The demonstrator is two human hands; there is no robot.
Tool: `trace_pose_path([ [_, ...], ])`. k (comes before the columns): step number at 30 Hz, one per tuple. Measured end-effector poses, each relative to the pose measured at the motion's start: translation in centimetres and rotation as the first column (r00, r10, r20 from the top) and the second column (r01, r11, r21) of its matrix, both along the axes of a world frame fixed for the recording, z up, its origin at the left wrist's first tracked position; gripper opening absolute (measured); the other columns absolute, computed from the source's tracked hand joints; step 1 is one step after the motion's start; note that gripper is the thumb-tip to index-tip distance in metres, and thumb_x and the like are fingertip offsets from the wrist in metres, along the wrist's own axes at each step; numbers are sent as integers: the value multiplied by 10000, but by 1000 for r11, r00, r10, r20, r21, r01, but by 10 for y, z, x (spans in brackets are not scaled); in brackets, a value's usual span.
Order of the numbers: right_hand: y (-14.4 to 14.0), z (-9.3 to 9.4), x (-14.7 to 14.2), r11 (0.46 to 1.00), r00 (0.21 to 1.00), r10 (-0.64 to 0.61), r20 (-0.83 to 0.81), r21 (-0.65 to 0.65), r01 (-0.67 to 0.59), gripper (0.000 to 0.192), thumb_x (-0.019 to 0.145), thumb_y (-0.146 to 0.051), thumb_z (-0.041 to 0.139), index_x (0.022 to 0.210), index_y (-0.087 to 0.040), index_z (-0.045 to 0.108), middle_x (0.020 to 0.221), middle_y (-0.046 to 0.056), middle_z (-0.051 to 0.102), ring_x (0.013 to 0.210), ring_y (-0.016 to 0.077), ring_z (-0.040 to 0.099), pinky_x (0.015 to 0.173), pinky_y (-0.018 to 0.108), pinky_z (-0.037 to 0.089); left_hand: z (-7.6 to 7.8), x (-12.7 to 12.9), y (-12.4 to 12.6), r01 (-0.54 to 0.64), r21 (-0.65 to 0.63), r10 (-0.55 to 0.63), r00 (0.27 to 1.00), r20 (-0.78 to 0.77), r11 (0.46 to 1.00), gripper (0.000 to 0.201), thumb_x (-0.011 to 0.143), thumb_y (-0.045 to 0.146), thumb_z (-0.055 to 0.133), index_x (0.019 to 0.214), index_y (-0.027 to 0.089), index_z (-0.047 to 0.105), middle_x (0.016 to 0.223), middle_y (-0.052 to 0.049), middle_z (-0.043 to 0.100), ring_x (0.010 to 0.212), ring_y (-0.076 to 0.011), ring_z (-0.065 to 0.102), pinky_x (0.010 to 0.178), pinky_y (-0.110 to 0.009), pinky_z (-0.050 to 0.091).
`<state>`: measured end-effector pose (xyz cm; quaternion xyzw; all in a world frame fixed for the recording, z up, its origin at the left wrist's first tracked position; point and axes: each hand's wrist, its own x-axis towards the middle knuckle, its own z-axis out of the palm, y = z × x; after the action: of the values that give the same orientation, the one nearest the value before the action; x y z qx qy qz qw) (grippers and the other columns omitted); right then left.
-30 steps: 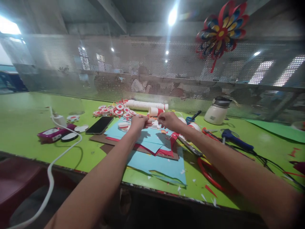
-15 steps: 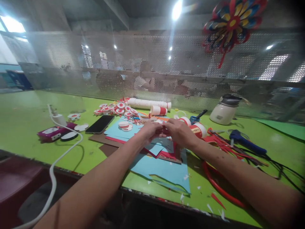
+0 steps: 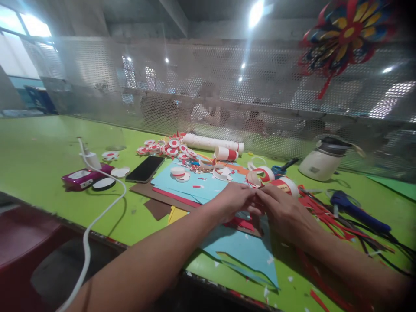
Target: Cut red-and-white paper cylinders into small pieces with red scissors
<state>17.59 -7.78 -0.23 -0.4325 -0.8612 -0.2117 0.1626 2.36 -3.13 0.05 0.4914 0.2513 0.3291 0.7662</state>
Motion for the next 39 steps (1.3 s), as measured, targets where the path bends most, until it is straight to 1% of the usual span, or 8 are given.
trace_pose_path([
  [4, -1, -1, -4, 998, 989, 20, -147, -57, -29, 230, 893, -172, 386, 1000, -128, 585, 856, 127, 574, 757, 213, 533, 640, 331, 461, -3, -1, 3, -19, -8, 19, 1000, -3, 1000, 161, 787, 87, 458, 648, 96, 540, 597, -46, 590, 517, -106, 586, 585, -257, 506],
  [8, -3, 4, -5, 997, 937, -8, -350, -79, -21, 237, 877, -193, 428, 1041, -151, 593, 955, 134, 620, 870, 225, 579, 748, 360, 473, -1, -3, 3, 29, 59, -27, 999, -35, 998, 170, 789, 67, 448, 654, 98, 545, 606, -33, 597, 498, -94, 582, 568, -243, 498],
  [11, -6, 9, -3, 980, 816, -154, -557, -192, 54, 248, 846, -290, 494, 1040, -184, 607, 940, 95, 669, 846, 223, 618, 745, 354, 484, 4, -3, -1, 113, 160, -97, 990, -106, 981, 173, 802, 71, 429, 695, 110, 559, 630, -24, 606, 457, -84, 571, 506, -223, 469],
  [14, -9, 12, -1, 920, 682, -295, -669, -391, 15, 269, 809, -401, 528, 924, -195, 659, 821, 60, 699, 700, 202, 631, 605, 295, 486, 9, -2, -6, 136, 193, -114, 986, -118, 972, 176, 811, 69, 416, 708, 118, 551, 616, -20, 605, 463, -80, 571, 513, -219, 469],
  [21, -16, 16, -2, 866, 525, -405, -749, -498, -42, 252, 772, -402, 570, 718, -179, 673, 624, 14, 629, 580, 148, 545, 540, 244, 407, 9, -2, -10, 140, 120, -131, 988, -84, 983, 115, 820, 123, 462, 707, 135, 481, 624, -54, 630, 535, -125, 615, 580, -293, 502],
  [26, -19, 20, -5, 830, 374, -440, -816, -529, -177, 287, 794, -402, 528, 656, -163, 605, 579, -20, 547, 543, 116, 481, 555, 238, 395, 7, -5, -8, 130, 128, -121, 990, -78, 983, 94, 762, 146, 558, 731, 146, 469, 676, -71, 655, 590, -144, 638, 595, -287, 503],
  [33, -19, 18, -8, 815, 315, -473, -823, -544, -198, 246, 716, -398, 626, 648, -162, 610, 587, -23, 557, 537, 104, 475, 545, 235, 392, 8, -4, -11, 116, 163, -94, 986, -134, 980, 85, 731, 134, 570, 696, 143, 493, 657, -79, 651, 530, -135, 617, 561, -298, 504],
  [39, -17, 11, -5, 768, 220, -474, -853, -522, -371, 265, 712, -419, 633, 681, -161, 583, 568, -24, 571, 515, 108, 511, 529, 252, 402, 14, -4, -15, 175, 197, -139, 973, -184, 965, 59, 737, 128, 539, 698, 143, 498, 655, -81, 659, 512, -142, 613, 546, -318, 512],
])
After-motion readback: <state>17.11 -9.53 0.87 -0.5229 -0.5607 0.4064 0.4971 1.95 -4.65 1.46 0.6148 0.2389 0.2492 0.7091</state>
